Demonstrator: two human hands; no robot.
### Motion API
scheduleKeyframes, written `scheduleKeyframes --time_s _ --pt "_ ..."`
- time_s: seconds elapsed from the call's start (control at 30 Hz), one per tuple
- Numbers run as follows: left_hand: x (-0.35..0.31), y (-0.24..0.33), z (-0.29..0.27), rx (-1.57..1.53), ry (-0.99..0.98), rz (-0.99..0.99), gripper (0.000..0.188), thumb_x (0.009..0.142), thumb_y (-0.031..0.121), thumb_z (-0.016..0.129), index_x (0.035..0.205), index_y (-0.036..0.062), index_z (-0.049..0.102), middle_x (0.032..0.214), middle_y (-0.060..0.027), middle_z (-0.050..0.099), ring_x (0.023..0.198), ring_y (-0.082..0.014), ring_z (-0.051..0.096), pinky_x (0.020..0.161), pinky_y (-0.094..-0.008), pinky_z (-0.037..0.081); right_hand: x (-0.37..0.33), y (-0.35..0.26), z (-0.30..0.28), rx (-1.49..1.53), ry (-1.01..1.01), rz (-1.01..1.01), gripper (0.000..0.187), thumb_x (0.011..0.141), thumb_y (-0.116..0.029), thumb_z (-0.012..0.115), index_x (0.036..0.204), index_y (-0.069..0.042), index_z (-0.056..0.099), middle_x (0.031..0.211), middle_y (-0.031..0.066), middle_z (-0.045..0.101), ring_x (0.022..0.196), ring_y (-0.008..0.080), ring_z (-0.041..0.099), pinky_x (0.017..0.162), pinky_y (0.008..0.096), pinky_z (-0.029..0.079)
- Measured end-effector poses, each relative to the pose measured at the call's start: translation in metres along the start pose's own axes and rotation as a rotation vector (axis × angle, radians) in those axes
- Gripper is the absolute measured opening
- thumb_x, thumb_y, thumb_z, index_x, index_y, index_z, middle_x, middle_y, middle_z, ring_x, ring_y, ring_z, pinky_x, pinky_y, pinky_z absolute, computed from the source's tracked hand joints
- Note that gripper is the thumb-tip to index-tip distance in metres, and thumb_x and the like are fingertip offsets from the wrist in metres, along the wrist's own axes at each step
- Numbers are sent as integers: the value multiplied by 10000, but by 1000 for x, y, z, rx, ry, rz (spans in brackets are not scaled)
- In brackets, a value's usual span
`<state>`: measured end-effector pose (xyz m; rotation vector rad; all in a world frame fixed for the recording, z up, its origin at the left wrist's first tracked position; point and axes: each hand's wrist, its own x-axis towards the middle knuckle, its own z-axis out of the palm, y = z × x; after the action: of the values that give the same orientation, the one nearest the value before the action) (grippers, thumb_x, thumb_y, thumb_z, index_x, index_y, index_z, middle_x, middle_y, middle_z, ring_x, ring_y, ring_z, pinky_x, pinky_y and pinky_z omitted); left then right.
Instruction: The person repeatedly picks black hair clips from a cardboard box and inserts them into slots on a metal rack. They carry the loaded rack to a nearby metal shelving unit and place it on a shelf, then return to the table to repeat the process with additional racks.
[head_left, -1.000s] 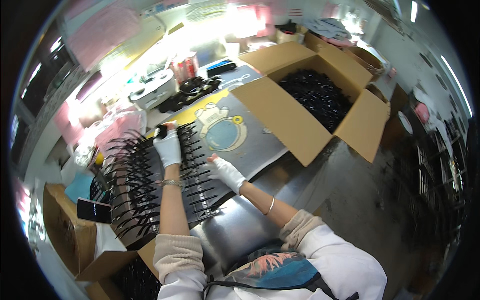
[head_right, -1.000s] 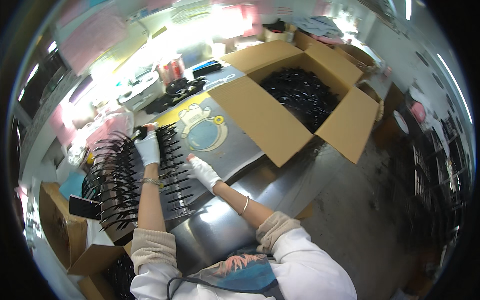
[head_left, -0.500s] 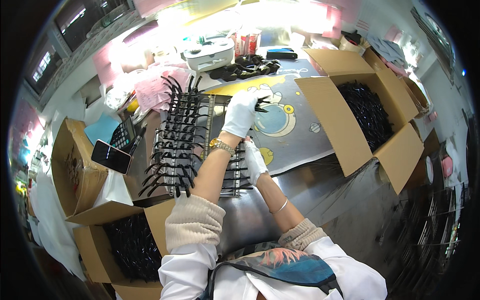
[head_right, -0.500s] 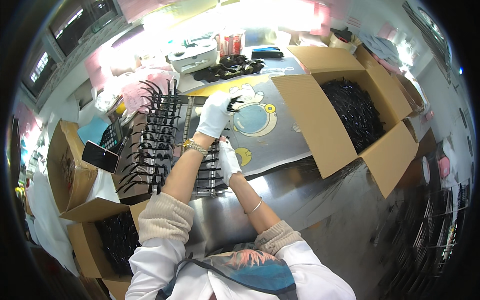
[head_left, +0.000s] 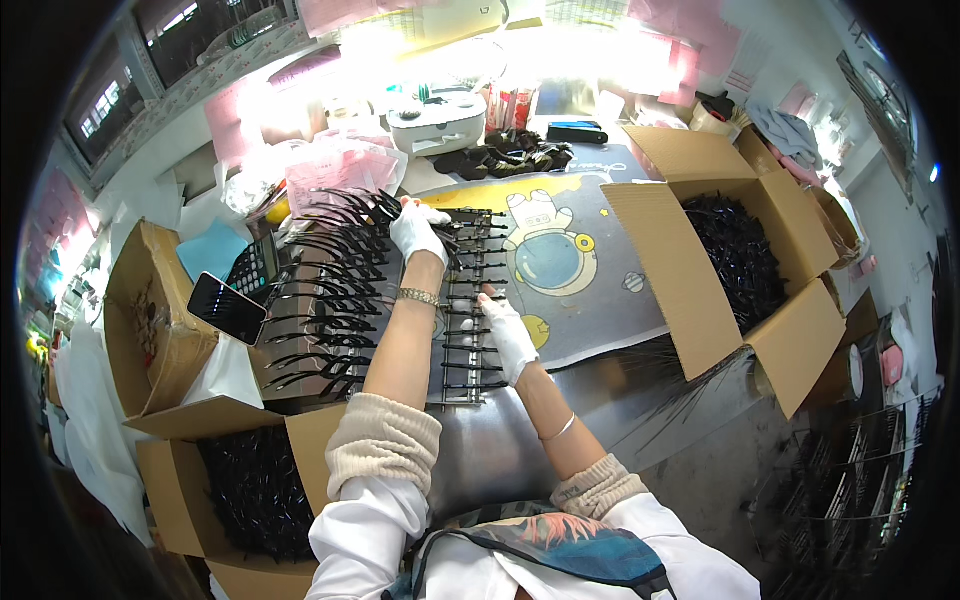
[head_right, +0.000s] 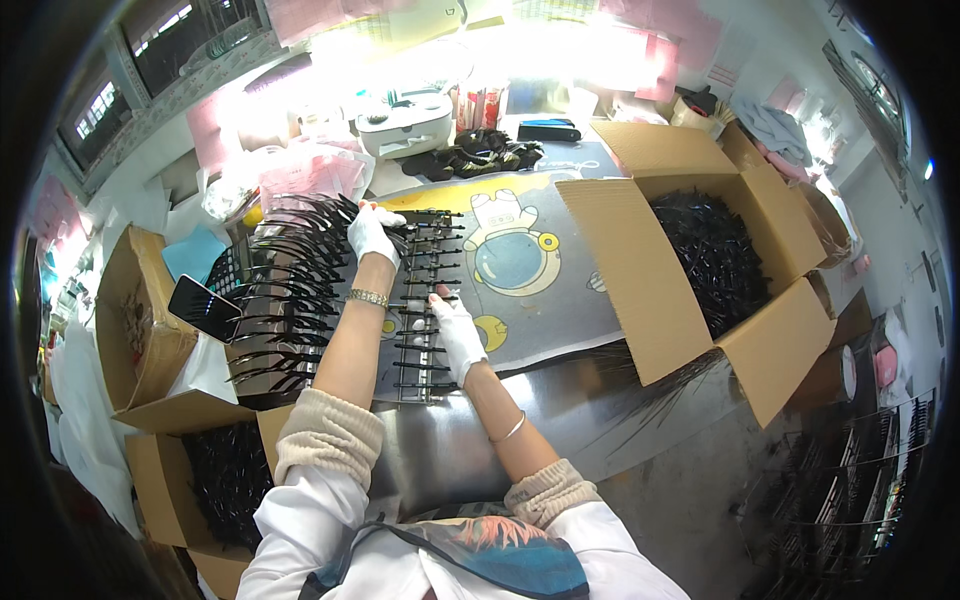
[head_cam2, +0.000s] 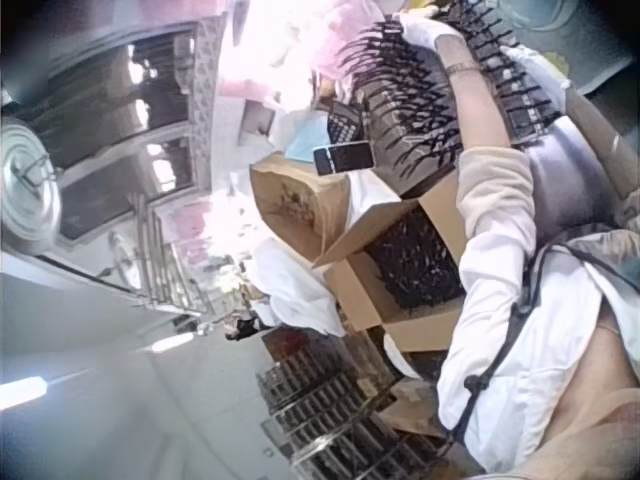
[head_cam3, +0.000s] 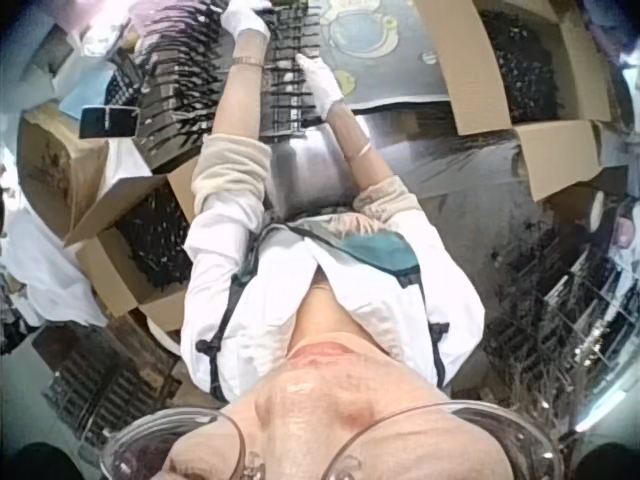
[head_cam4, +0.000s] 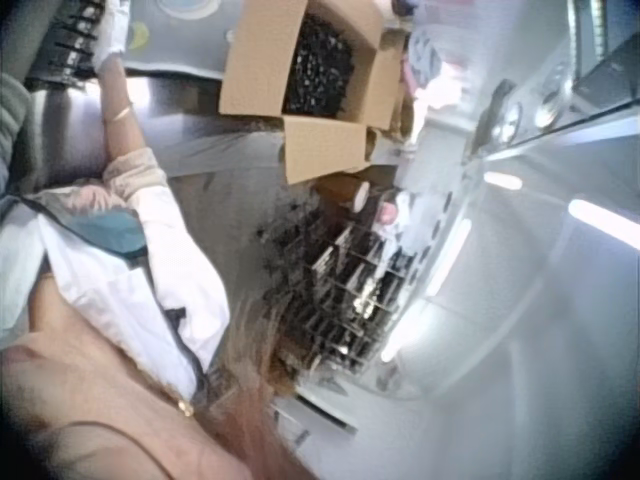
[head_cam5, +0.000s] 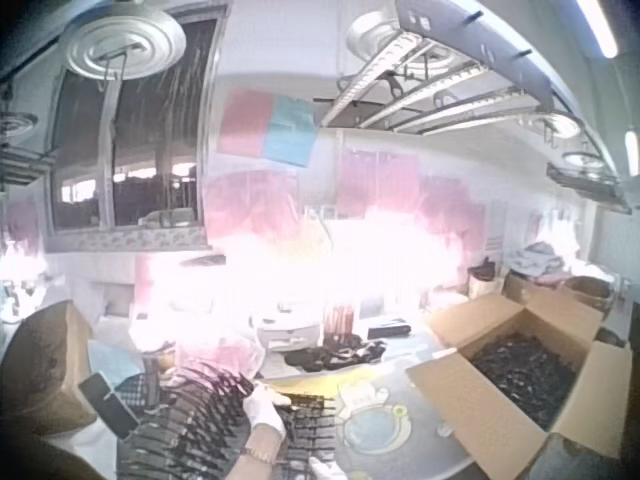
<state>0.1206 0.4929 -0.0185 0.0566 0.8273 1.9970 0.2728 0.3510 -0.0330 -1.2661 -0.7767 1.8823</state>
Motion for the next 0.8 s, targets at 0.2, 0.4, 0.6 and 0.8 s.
scheduleKeyframes --time_s 0.2,0.4,0.6,0.8 --pt "-129 52 12 546 -538 -2 115 936 97 612 938 -18 606 714 -79 622 632 -185 617 622 -323 503 -8 -41 -2 -88 -13 111 199 991 -365 553 1116 -226 621 805 8 673 675 151 610 658 333 502" --pt "-294 171 -134 1343 -396 462 295 970 226 670 1057 -55 643 815 -44 666 739 -74 583 665 -249 501 1 -111 -32 -543 -78 -42 404 977 -474 573 1317 -256 591 982 -11 691 888 185 665 799 465 464" --pt "-309 277 -315 1956 482 424 356 946 200 665 1169 -76 635 861 -279 692 742 -417 691 631 -437 526 51 -123 -79 -987 -68 -315 448 965 -402 601 1293 -97 607 1131 111 710 987 280 683 912 408 505" --pt "-304 312 -374 2488 649 132 716 803 298 792 1375 -25 507 1387 -214 535 1236 -394 526 1023 -493 448 1 -85 -82 -898 308 -860 425 942 -241 651 1288 0 596 1219 187 678 1117 246 654 966 338 498"
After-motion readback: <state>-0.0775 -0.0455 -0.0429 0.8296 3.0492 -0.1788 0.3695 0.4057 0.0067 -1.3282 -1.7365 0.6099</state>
